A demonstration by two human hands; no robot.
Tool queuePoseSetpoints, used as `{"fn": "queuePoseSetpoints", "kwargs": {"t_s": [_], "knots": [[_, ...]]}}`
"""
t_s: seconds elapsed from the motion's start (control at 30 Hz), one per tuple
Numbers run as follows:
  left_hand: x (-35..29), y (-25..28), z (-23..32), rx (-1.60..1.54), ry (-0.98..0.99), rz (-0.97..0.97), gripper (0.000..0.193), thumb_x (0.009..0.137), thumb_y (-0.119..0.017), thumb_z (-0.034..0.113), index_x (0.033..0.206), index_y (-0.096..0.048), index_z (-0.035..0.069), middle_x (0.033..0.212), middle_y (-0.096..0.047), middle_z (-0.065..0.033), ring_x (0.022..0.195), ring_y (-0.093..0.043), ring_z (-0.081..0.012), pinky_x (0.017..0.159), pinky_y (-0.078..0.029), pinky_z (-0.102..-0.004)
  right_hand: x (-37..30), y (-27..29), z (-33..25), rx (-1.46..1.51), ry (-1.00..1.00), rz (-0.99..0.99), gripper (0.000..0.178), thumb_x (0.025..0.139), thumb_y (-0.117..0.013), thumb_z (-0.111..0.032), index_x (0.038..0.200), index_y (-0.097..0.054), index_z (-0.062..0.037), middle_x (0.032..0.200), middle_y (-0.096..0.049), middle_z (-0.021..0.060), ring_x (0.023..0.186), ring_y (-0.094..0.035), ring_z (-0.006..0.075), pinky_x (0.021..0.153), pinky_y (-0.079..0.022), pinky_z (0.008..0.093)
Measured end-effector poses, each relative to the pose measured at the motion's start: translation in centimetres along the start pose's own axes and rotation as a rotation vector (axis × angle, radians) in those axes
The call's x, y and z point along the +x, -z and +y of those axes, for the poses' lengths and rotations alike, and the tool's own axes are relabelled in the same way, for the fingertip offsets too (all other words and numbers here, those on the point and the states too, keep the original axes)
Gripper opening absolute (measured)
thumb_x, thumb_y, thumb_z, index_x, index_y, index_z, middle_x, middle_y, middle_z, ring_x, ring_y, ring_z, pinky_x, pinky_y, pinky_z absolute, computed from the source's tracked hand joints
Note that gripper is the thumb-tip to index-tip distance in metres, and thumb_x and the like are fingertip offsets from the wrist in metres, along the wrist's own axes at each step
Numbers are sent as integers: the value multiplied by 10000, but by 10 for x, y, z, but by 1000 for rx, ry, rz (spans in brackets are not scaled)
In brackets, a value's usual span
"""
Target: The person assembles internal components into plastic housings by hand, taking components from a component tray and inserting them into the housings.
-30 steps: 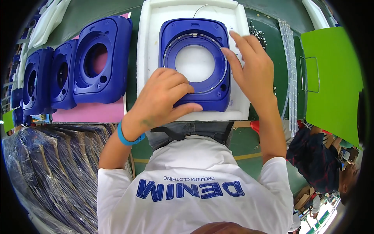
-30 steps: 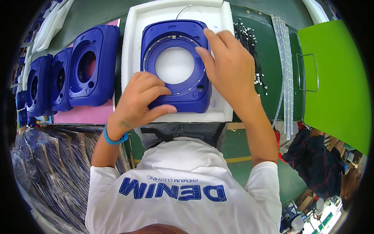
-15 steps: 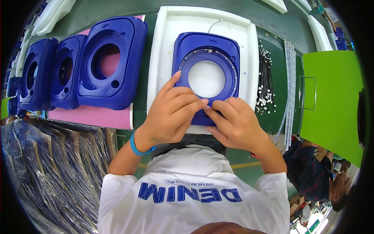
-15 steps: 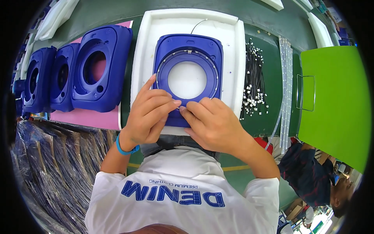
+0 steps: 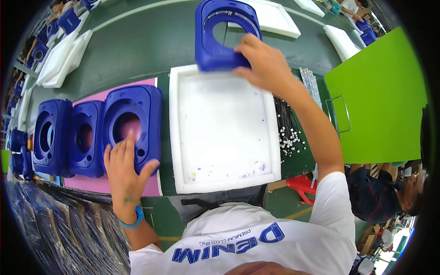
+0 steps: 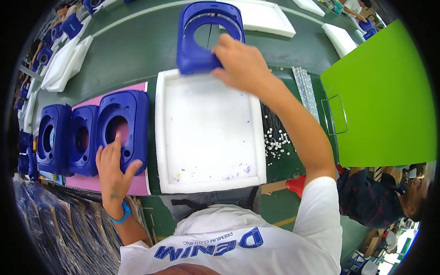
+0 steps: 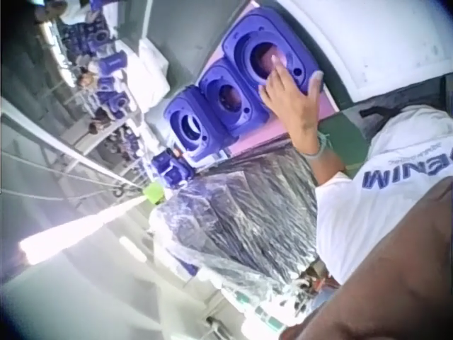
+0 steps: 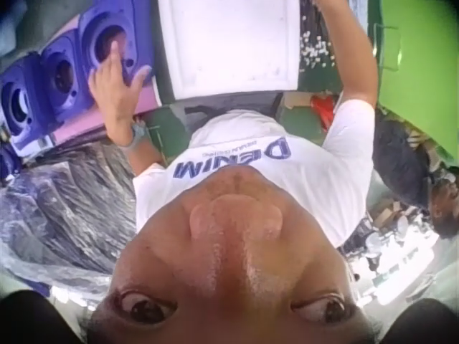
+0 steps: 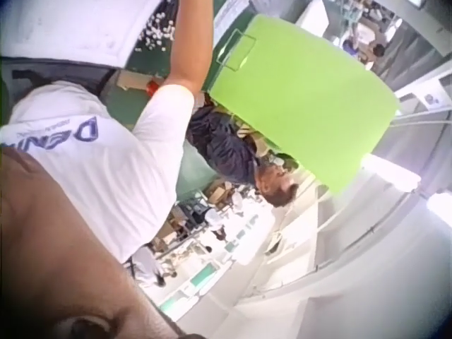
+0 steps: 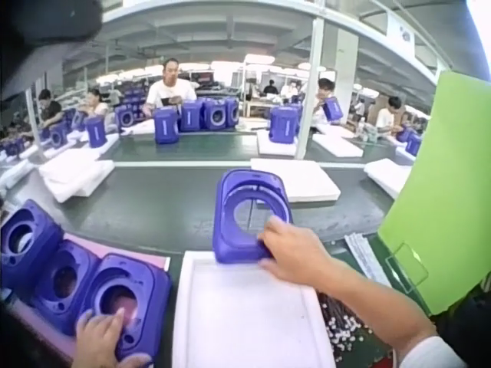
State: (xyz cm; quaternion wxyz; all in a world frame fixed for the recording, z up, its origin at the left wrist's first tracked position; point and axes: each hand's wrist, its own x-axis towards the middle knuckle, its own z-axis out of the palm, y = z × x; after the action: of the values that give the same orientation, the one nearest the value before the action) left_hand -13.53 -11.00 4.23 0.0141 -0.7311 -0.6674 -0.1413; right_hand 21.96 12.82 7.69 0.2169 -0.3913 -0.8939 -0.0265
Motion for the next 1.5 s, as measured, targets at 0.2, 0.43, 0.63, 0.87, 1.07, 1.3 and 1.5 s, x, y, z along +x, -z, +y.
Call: {"fn": "queuePoseSetpoints", "kwargs": {"t_s": [0.2, 0.43, 0.63, 0.87, 1.07, 1.3, 1.5], "knots": [[7, 15, -6, -53, -105, -141, 1039, 615, -958, 271, 1534, -543, 21, 1351, -659, -156, 1280, -583, -361, 1097, -395, -502, 67, -87, 127, -317, -161, 17, 326, 866, -838, -166, 1128, -695, -36, 1206, -624, 118, 1122, -687, 330, 878, -611, 483], [14, 30, -26, -192, -122, -216, 1013, 516, -973, 114, 1452, -596, 24, 1360, -648, -161, 1273, -582, -373, 1079, -425, -461, 37, -113, 118, -116, -272, 137, 380, 909, -803, -154, 1264, -705, -60, 1346, -621, 152, 1172, -666, 368, 975, -589, 489], [10, 59, 11, -72, -175, 87, 957, 545, -972, 148, 1423, -624, -4, 1358, -641, -178, 1274, -585, -423, 1120, -445, -512, -44, -44, 1, 697, -272, 6, 432, 1028, -754, -261, 1384, -657, -36, 1405, -602, 115, 1140, -658, 201, 910, -579, 339], [33, 9, 128, -328, -544, -121, 920, 623, -914, 223, 1463, -594, 28, 1025, -607, -131, 938, -626, -333, 867, -487, -444, -137, -11, -98, 1866, -617, 14, 851, 1063, -706, -206, 1696, -176, -2, 1524, -532, 180, 1357, -609, 271, 1047, -564, 390], [27, -37, 161, -332, -503, -244, 1017, 674, -960, 361, 1539, -536, 37, 1083, -648, -144, 984, -649, -335, 914, -497, -435, -151, -24, -81, 1747, -854, 47, 758, 1055, -676, -91, 1661, -255, 83, 1537, -544, 196, 1370, -612, 284, 1119, -532, 405], [21, -53, 163, -277, -532, -226, 1057, 744, -893, 498, 1594, -466, 37, 1333, -623, -205, 1288, -594, -385, 1198, -396, -561, -182, -29, -75, 1056, -556, 208, 647, 993, -748, -42, 1588, -495, -8, 1636, -497, 186, 1521, -477, 297, 1222, -433, 416], [31, -53, 134, -342, -600, -332, 902, 773, -871, 487, 1508, -584, 50, 1263, -676, -168, 1201, -635, -378, 1141, -455, -533, -217, 1, -5, 122, -733, 215, 223, 984, -763, -229, 1046, -792, -17, 1005, -775, 157, 883, -734, 324, 799, -571, 414]]}}
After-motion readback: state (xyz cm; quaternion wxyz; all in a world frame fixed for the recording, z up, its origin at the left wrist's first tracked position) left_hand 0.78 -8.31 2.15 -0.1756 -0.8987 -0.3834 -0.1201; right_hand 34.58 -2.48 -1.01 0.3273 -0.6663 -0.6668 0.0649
